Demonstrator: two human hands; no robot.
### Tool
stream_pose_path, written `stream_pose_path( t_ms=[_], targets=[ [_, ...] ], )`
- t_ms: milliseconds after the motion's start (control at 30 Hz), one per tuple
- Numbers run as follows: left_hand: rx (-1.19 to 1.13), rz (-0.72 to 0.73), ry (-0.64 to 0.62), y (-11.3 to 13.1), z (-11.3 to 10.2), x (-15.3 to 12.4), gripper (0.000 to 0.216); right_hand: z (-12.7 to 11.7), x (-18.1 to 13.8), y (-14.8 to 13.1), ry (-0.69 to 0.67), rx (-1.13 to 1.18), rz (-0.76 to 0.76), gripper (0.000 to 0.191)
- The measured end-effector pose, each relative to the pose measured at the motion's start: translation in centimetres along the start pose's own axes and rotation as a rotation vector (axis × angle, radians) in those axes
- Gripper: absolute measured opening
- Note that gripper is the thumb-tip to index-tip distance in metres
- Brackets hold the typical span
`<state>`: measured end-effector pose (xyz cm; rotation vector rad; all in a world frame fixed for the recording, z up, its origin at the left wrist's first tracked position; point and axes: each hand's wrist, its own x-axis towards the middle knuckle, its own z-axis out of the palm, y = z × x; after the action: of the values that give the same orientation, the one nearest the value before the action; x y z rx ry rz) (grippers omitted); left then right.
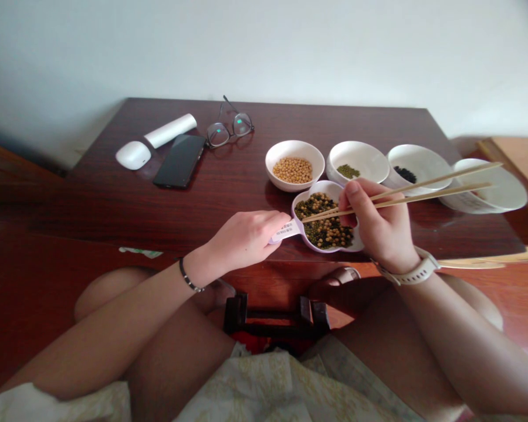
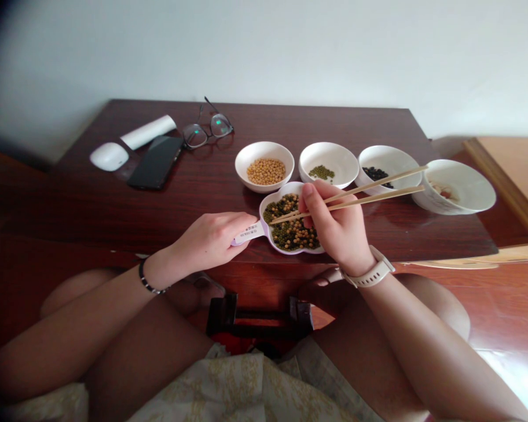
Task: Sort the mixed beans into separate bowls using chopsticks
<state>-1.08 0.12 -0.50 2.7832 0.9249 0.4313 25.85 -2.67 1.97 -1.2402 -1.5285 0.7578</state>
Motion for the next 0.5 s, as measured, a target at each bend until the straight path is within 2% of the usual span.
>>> stream_pose_path(
  t_ms=[500],
  targets=[
    [-0.006, 0.008, -0.004, 0.04, -0.03, 0.07, 0.026, -0.05, -0.11, -0.06, -0.004, -0.045, 0.006, 0.052]
  ],
)
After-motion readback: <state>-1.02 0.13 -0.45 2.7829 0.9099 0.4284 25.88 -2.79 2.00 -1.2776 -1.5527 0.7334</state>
